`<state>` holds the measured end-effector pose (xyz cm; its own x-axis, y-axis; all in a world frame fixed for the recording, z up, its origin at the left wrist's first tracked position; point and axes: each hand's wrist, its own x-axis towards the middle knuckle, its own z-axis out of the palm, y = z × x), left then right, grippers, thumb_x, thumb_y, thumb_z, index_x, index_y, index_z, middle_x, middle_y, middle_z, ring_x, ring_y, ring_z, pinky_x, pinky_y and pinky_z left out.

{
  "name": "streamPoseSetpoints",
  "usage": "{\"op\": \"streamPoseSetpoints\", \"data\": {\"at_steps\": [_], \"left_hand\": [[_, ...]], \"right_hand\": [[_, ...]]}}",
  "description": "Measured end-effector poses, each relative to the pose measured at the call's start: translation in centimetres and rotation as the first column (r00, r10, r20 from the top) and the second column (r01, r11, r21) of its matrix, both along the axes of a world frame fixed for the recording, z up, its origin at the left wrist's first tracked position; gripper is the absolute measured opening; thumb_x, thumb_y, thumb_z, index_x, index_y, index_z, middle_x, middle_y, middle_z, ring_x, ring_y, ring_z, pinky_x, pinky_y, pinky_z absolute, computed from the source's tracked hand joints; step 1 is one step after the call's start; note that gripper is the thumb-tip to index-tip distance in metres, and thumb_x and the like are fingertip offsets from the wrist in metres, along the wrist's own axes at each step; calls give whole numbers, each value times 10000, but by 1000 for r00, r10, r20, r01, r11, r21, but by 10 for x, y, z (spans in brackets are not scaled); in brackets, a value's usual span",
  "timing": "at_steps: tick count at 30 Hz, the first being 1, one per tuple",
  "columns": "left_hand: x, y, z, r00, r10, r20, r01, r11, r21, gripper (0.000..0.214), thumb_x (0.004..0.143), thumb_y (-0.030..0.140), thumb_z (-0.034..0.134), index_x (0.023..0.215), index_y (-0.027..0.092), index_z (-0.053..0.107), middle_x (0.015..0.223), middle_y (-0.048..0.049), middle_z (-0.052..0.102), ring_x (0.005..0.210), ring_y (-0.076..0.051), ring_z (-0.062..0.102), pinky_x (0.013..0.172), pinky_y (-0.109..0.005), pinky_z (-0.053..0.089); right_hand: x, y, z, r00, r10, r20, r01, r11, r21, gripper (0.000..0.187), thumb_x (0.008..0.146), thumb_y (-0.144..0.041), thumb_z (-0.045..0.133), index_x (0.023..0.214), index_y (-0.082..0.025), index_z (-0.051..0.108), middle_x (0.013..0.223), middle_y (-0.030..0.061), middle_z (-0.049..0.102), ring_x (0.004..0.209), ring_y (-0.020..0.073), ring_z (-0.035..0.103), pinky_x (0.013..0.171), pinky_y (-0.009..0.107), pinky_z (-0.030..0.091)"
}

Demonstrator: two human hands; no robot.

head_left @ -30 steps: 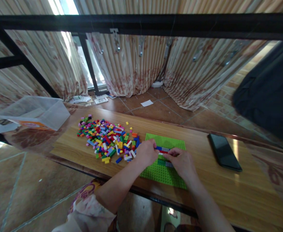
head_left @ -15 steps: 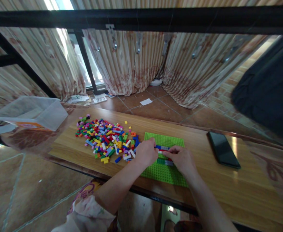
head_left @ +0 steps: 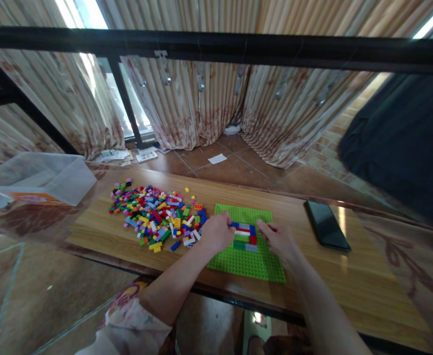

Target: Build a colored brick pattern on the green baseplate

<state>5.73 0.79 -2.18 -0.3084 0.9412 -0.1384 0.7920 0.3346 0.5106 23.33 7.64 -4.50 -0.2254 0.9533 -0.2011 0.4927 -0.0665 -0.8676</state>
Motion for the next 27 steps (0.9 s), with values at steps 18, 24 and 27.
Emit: {"op": "streamPoseSetpoints", "data": {"at_steps": [18, 24, 27], "left_hand": [[1, 2, 2, 995, 63, 82, -62, 998, -14, 146, 760, 284, 627, 874, 200, 660, 828, -39, 699, 774, -187, 644, 722, -278, 495], [2, -4, -1, 995, 31, 94, -36, 998, 48, 154, 767, 278, 614, 896, 207, 661, 808, -31, 700, 786, -195, 655, 746, -291, 519], [0, -6, 0, 994, -2, 110, -10, 995, 104, 166, 793, 309, 599, 910, 212, 666, 807, -32, 703, 791, -203, 659, 756, -306, 524]], "right_hand": [[-7, -2, -3, 930, 60, 363, -117, 984, 136, 332, 675, -535, 639, 613, -211, 678, 599, 34, 664, 568, 186, 577, 537, 296, 359], [-6, -4, -1, 924, 114, 366, -185, 969, 165, 385, 725, -568, 571, 594, -217, 657, 576, 34, 657, 562, 203, 597, 545, 303, 377], [-7, -9, 4, 934, 111, 339, -188, 961, 202, 420, 764, -588, 529, 639, -215, 678, 592, 41, 666, 572, 217, 610, 549, 310, 384]]}}
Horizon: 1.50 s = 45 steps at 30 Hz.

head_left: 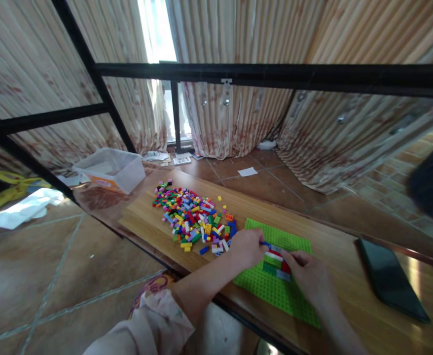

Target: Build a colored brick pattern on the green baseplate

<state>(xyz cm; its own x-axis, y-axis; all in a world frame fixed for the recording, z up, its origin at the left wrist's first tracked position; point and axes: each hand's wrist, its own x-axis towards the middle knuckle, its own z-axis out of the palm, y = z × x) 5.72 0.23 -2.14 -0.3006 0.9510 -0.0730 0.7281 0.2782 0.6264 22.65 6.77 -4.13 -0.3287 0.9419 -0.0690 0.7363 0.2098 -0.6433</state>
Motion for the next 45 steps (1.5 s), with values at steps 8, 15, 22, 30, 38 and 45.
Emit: {"op": "streamPoseSetpoints", "data": {"at_steps": [8, 15, 22, 30, 38, 45], "left_hand": [[-69, -2, 33, 999, 42, 32, -46, 989, 140, 208, 836, 193, 504, 892, 158, 701, 846, -39, 722, 762, -143, 641, 715, -235, 491], [-137, -38, 42, 993, -2, -115, -6, 998, -65, 161, 686, 150, 604, 783, 162, 732, 732, -12, 713, 701, -144, 628, 644, -210, 464], [-132, -49, 47, 963, -3, -270, -65, 968, -243, 183, 623, 123, 633, 748, 192, 749, 764, -37, 727, 745, -184, 652, 658, -237, 480], [-119, -40, 44, 970, -53, -236, 0, 976, -219, 216, 679, 99, 586, 764, 195, 760, 789, -44, 744, 751, -172, 663, 684, -231, 494], [-143, -55, 46, 977, -108, -186, 61, 969, -241, 291, 653, 92, 571, 807, 233, 774, 789, -5, 744, 756, -169, 663, 646, -206, 474], [-134, -67, 46, 956, -151, -252, 84, 962, -259, 345, 583, 53, 582, 798, 250, 767, 896, -20, 738, 900, -209, 653, 783, -248, 486]], "right_hand": [[-21, -21, 12, 947, -64, -315, 15, 988, -156, 408, 767, -583, 601, 765, -195, 726, 688, 20, 687, 652, 188, 610, 575, 267, 428], [-27, -24, 22, 655, -429, -622, -60, 791, -609, 387, 655, -520, 776, 888, -212, 739, 824, 12, 686, 598, 80, 535, 428, 145, 398], [-29, -28, 35, 597, -422, -682, -187, 754, -630, 314, 689, -454, 766, 868, -197, 754, 870, 60, 695, 654, 114, 589, 443, 153, 483], [-29, -30, 31, 590, -415, -692, -217, 744, -631, 268, 704, -419, 774, 839, -189, 756, 870, 63, 698, 642, 96, 572, 415, 119, 457], [-27, -28, 30, 569, -443, -693, -196, 745, -638, 288, 699, -431, 782, 843, -183, 756, 839, 57, 689, 632, 93, 556, 410, 114, 458], [-26, -29, 30, 566, -439, -698, -189, 755, -628, 258, 733, -415, 760, 846, -183, 749, 835, 52, 687, 621, 94, 561, 401, 122, 451]]}}
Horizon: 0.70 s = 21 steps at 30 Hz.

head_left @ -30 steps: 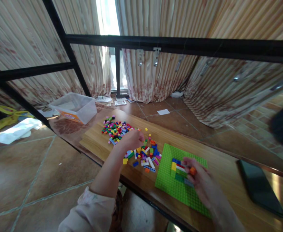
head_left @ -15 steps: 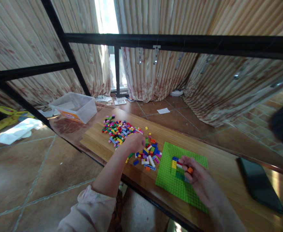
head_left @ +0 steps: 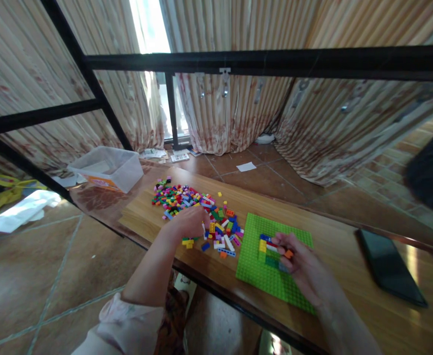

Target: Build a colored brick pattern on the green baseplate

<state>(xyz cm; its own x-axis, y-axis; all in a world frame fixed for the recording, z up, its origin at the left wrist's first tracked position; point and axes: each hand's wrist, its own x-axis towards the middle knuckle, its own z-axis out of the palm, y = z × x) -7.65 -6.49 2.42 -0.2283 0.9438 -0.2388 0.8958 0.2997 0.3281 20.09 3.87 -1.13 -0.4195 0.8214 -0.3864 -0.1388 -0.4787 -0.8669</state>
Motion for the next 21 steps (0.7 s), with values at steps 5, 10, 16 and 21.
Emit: {"op": "streamPoseSetpoints", "data": {"at_steps": [5, 10, 16, 21], "left_hand": [[13, -1, 1, 998, -1, -71, 4, 999, 45, 313, 565, 19, 599, 769, 211, 740, 921, -61, 699, 944, -228, 623, 851, -272, 475], [16, 1, -4, 997, 8, -83, -2, 997, 71, 206, 577, 34, 607, 683, 182, 704, 875, -83, 666, 933, -240, 605, 866, -290, 471], [0, 1, -5, 992, -98, -77, 109, 983, 150, 187, 699, 92, 561, 739, 199, 710, 942, -62, 660, 972, -202, 594, 927, -285, 446], [-7, 6, 5, 992, -118, -48, 125, 967, 221, 136, 762, 160, 556, 793, 182, 687, 959, -53, 662, 915, -183, 593, 871, -271, 452]], "right_hand": [[1, 1, 0, 1000, 2, -14, -2, 1000, 11, 274, 716, -426, 772, 821, -174, 742, 794, 39, 675, 590, 78, 542, 397, 115, 431], [3, 4, 0, 1000, -11, -17, 11, 1000, -12, 309, 691, -448, 788, 831, -175, 750, 808, 33, 676, 612, 68, 538, 425, 98, 438], [8, 9, 3, 999, -44, -29, 45, 999, 13, 314, 706, -464, 772, 828, -176, 746, 798, 29, 669, 597, 64, 528, 407, 99, 419], [12, 12, 4, 998, -63, -30, 63, 998, 22, 309, 722, -460, 761, 828, -170, 739, 782, 29, 667, 579, 59, 526, 401, 101, 413]]}}
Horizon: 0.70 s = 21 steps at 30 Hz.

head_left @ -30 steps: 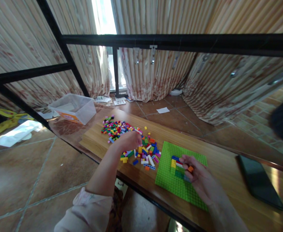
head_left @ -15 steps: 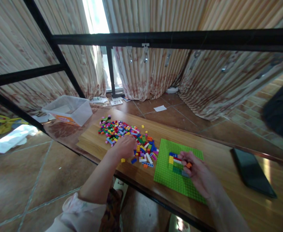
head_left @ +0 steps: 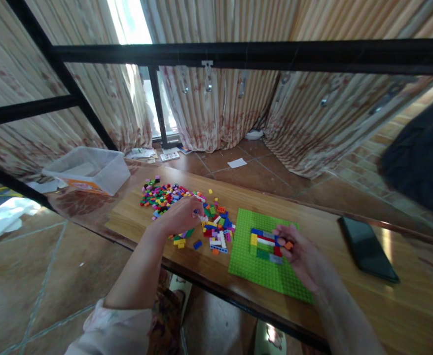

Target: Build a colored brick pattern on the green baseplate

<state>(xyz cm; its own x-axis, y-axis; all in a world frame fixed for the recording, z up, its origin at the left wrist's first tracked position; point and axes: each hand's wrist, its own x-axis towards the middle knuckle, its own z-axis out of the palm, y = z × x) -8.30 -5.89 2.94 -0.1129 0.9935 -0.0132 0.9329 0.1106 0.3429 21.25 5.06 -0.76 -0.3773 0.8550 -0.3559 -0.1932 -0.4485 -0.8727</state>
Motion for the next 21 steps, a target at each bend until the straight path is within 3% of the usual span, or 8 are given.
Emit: {"op": "streamPoseSetpoints", "data": {"at_steps": [6, 10, 14, 17, 21], "left_hand": [[10, 9, -2, 998, -28, 54, 26, 999, 29, 115, 809, 211, 517, 806, 171, 625, 807, -25, 652, 755, -152, 580, 687, -240, 412], [14, 12, -5, 999, 34, 40, -34, 999, 1, 91, 797, 218, 523, 768, 170, 595, 711, -12, 619, 665, -146, 553, 596, -240, 359], [14, 13, -7, 998, 60, 26, -60, 998, -14, 112, 803, 237, 524, 754, 170, 599, 717, -20, 632, 666, -148, 556, 582, -242, 342], [13, 14, -9, 997, 71, 0, -71, 997, -33, 126, 801, 247, 531, 744, 170, 613, 704, -21, 637, 659, -148, 560, 581, -244, 333], [9, 13, -11, 993, 112, -30, -113, 992, -59, 137, 791, 244, 531, 754, 178, 645, 711, -21, 656, 652, -153, 571, 578, -251, 330]], "right_hand": [[3, 2, -6, 999, -32, 3, 32, 999, 8, 239, 722, -394, 764, 795, -168, 740, 804, 37, 669, 608, 77, 565, 444, 116, 471], [6, 3, -7, 999, -28, -41, 28, 1000, 1, 269, 600, -268, 824, 846, -186, 752, 929, 38, 701, 843, 124, 653, 728, 148, 568], [9, 0, -5, 995, 85, -57, -81, 995, 58, 325, 570, -217, 830, 883, -186, 751, 958, 44, 720, 976, 150, 661, 916, 185, 526], [11, -1, -4, 989, 149, -10, -147, 984, 97, 293, 660, -291, 810, 923, -185, 735, 966, 63, 732, 963, 153, 678, 889, 194, 539], [12, -1, -8, 985, 135, 109, -148, 981, 123, 365, 688, -385, 804, 981, -197, 695, 984, 77, 741, 809, 156, 703, 665, 212, 582]]}}
